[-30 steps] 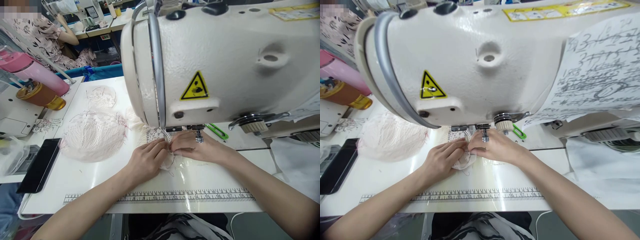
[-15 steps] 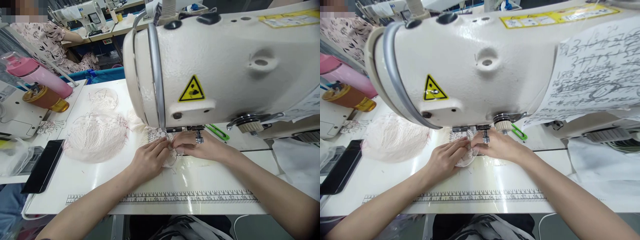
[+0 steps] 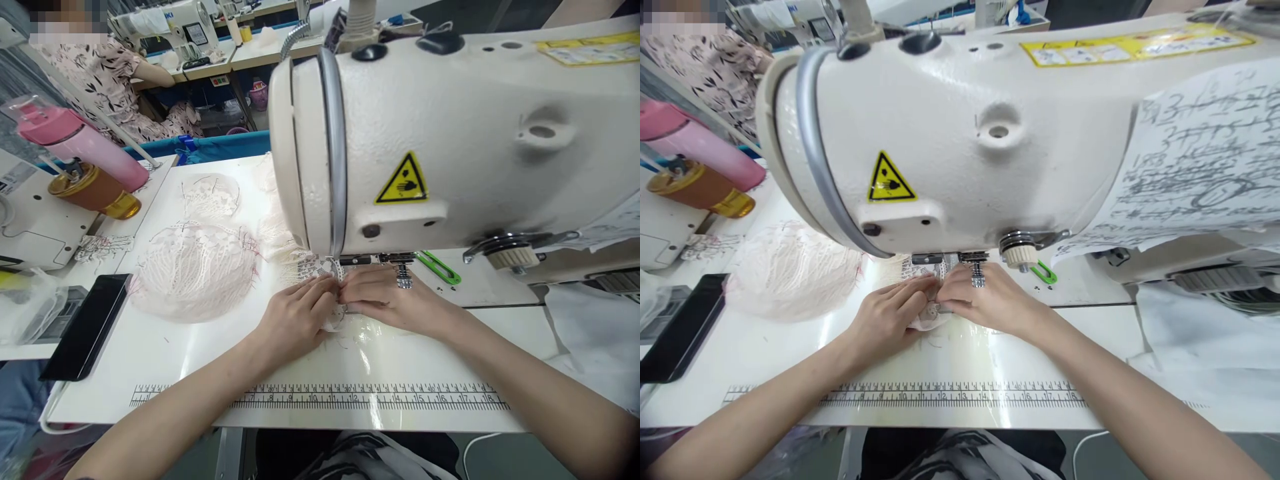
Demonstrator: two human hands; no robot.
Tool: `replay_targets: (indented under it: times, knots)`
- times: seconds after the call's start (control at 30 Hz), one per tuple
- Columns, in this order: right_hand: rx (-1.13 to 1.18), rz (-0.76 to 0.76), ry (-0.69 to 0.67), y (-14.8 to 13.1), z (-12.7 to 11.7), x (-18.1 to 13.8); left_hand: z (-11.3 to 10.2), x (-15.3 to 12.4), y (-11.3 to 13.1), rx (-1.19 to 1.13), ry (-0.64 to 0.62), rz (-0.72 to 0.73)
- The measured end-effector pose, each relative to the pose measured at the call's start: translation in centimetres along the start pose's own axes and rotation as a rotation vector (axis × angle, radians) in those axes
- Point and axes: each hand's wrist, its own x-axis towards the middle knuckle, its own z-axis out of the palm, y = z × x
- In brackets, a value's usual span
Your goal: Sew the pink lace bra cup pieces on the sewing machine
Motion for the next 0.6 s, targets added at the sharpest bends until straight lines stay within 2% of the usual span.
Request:
replay_targets:
  times: [0.3, 0.6]
  knots:
    - [-0.193, 0.013, 0.030, -0.7, 2.3, -0.1, 0.0, -0.2, -0.7, 0.028, -0.030, -0.123]
    - [-0.196, -0.015, 0.102, -0.7, 2.2, 0.7, 0.2, -0.1, -1.0, 0.033, -0.029, -0.143]
